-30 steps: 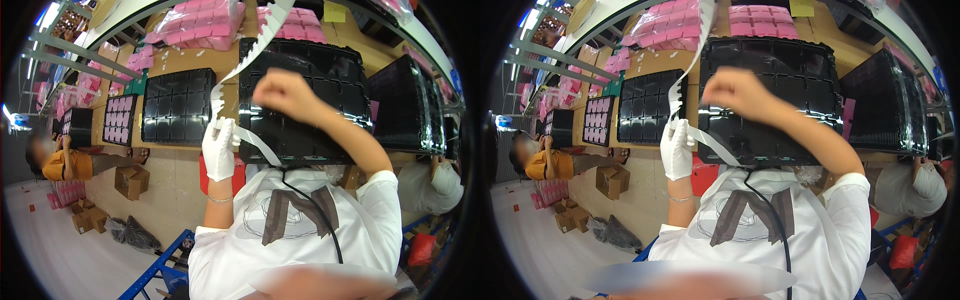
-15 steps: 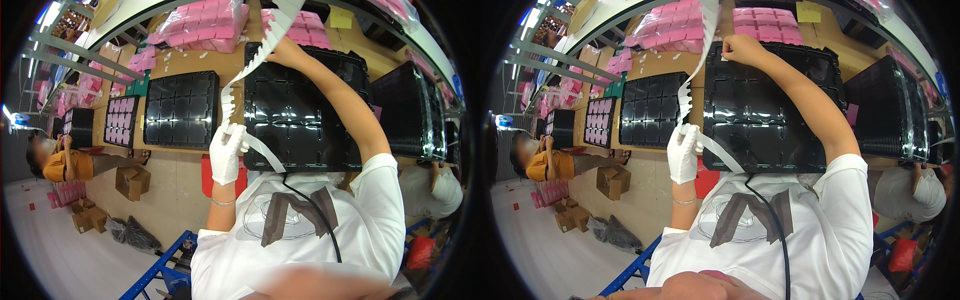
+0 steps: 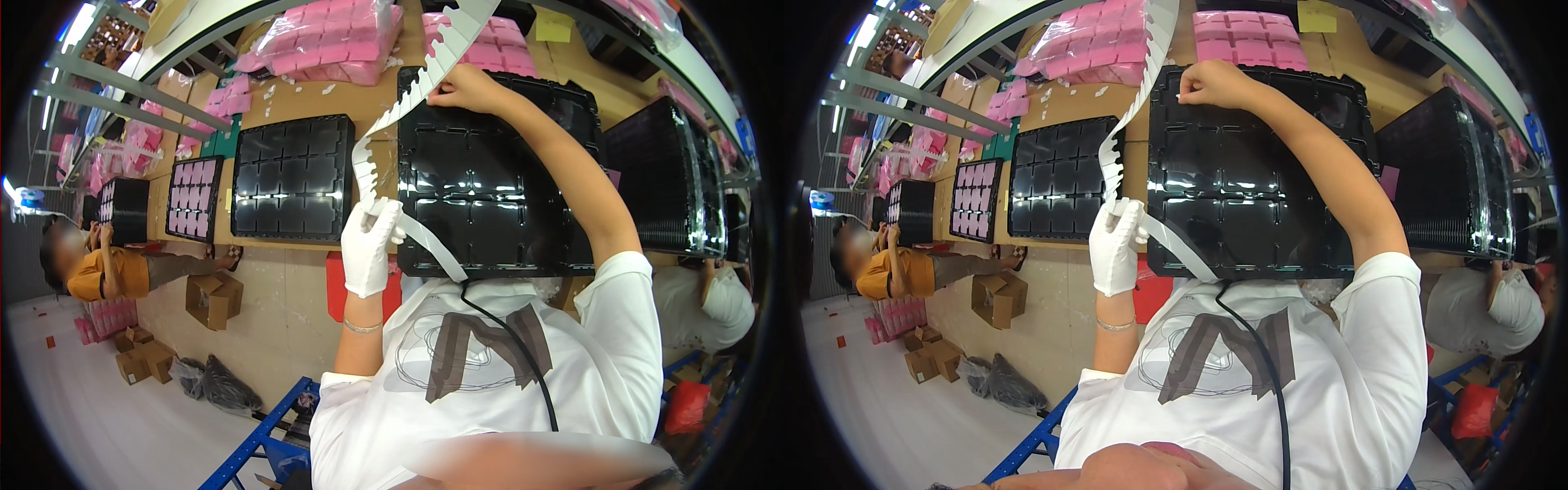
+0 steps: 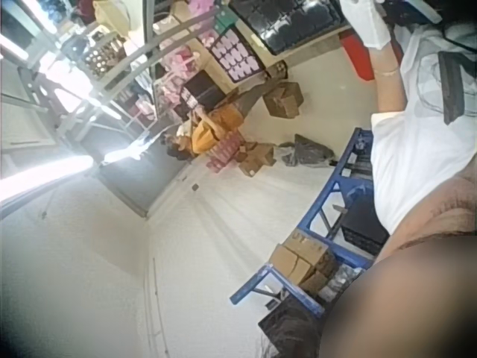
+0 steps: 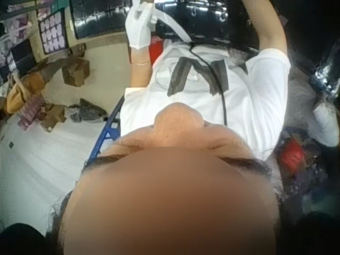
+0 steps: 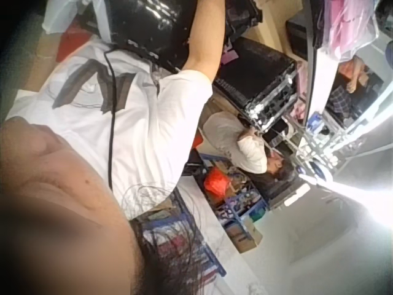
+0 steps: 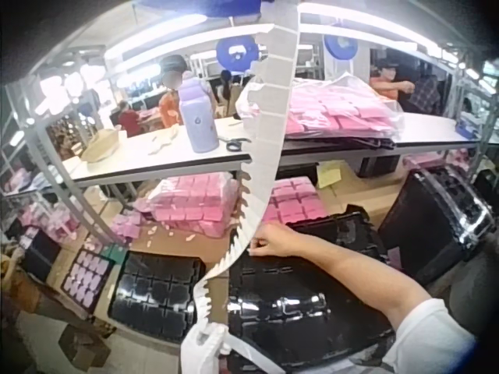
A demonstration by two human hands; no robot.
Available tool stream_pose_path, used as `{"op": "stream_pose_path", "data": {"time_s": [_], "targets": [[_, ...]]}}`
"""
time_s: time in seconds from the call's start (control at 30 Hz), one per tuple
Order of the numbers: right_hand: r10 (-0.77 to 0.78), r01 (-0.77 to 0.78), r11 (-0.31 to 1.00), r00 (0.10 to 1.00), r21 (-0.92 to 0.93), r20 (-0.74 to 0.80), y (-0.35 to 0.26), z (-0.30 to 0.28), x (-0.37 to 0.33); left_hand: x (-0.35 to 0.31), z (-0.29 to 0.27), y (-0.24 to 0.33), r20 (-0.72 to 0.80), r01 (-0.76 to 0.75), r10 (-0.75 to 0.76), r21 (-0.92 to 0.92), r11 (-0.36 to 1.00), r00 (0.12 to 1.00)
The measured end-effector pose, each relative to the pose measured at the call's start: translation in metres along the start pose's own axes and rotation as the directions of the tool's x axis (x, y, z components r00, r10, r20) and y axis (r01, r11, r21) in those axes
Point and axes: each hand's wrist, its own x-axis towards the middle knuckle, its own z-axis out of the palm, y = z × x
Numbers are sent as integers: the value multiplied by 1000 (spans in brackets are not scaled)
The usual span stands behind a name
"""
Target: The person assembles industrial plastic trays by inserting pink foam components and applying adhesive strips by hand.
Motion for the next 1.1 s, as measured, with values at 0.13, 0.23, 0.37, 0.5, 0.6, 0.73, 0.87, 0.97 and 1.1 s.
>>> {"op": "stream_pose_path", "data": {"time_s": [0.13,0.23,0.37,0.5,0.6,0.73,0.87,0.97,1.1], "targets": [[187,-136,866,981,481,-59,-7,-7,-18,0,7,7,-18,5,-4,28,1000,1000],[238,-27,185,971,982,-18,-21,-3,-48,-1,10,7,-17,7,-6,47,999,1000],[217,-325,58,927,944,306,-84,12,-97,0,24,11,35,-6,8,-81,997,999],[321,-391,454,910,801,262,-142,16,-133,-1,39,10,120,-5,20,-122,993,993],[344,-310,623,933,718,105,-147,13,-149,4,47,11,249,89,-20,-268,959,968],[176,-40,878,954,478,-244,-145,5,-170,5,65,9,278,78,-5,-256,964,961],[-335,364,931,841,-14,-424,-129,-8,-199,-1,88,3,245,67,-6,-244,967,970],[-196,292,912,927,286,-321,-112,-48,-208,-5,92,0,151,39,1,-262,964,989],[309,-207,938,862,277,-401,23,-122,-207,-12,94,0,91,17,0,-187,982,996]]}}
